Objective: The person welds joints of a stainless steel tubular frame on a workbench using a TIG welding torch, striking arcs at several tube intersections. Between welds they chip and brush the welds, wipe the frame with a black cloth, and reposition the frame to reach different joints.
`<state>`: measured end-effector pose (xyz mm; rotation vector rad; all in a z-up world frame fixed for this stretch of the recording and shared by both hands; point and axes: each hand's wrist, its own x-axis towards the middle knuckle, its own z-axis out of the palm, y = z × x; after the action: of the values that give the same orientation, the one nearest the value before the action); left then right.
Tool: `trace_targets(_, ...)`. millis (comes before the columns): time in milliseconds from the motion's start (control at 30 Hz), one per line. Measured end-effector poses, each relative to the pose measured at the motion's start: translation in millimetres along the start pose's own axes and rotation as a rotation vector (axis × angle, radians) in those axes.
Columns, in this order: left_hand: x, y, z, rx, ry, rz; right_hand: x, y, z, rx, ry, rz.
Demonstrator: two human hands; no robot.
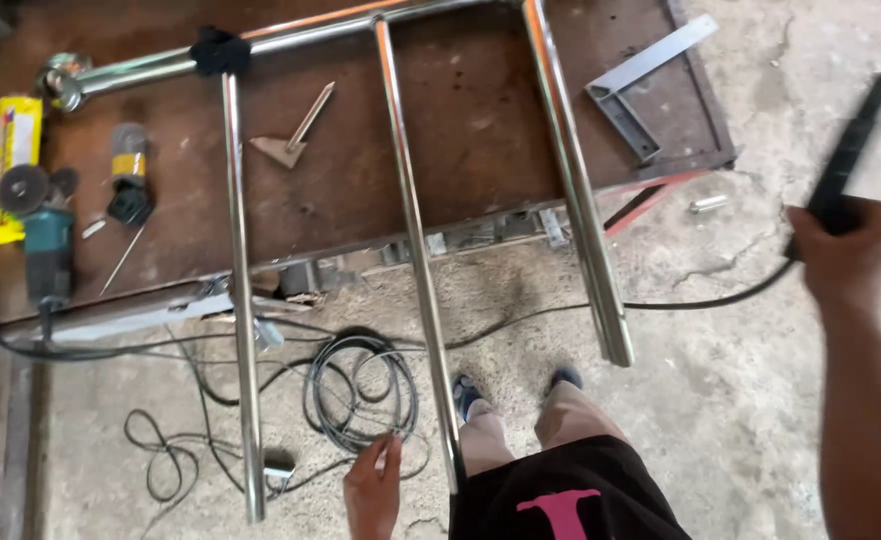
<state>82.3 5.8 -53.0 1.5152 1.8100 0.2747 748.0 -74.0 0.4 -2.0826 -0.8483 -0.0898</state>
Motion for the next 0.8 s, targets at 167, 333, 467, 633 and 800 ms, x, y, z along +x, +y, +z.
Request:
trace_targets(167,-17.6,-40.5,43.0,-0.048,0.233,-0.138,62.3,-3.8,84.6,-0.175,-0.112,0.091)
trace_targets(333,-46.7,-136.8,112.1,-0.287,0.173,-0.396,112.6,39.1,156.1,-0.291,-0.187,0.000)
trace_targets(467,-90.9,-166.2,169.9,-0.262,0.234,-0.332,145.5,69.6,193.0,-0.344,-0.216,-0.047)
trace_targets(633,-146.9,8.1,145.1,-0.058,0.320,-0.511,157.2,100.1,224.7,-0.411,-0.186,-0.140)
trace_targets(800,-150.3,73.5,128.6,0.068,0.446,-0.480,158.8,113.6,238.4,-0.375,-0.285,-0.121)
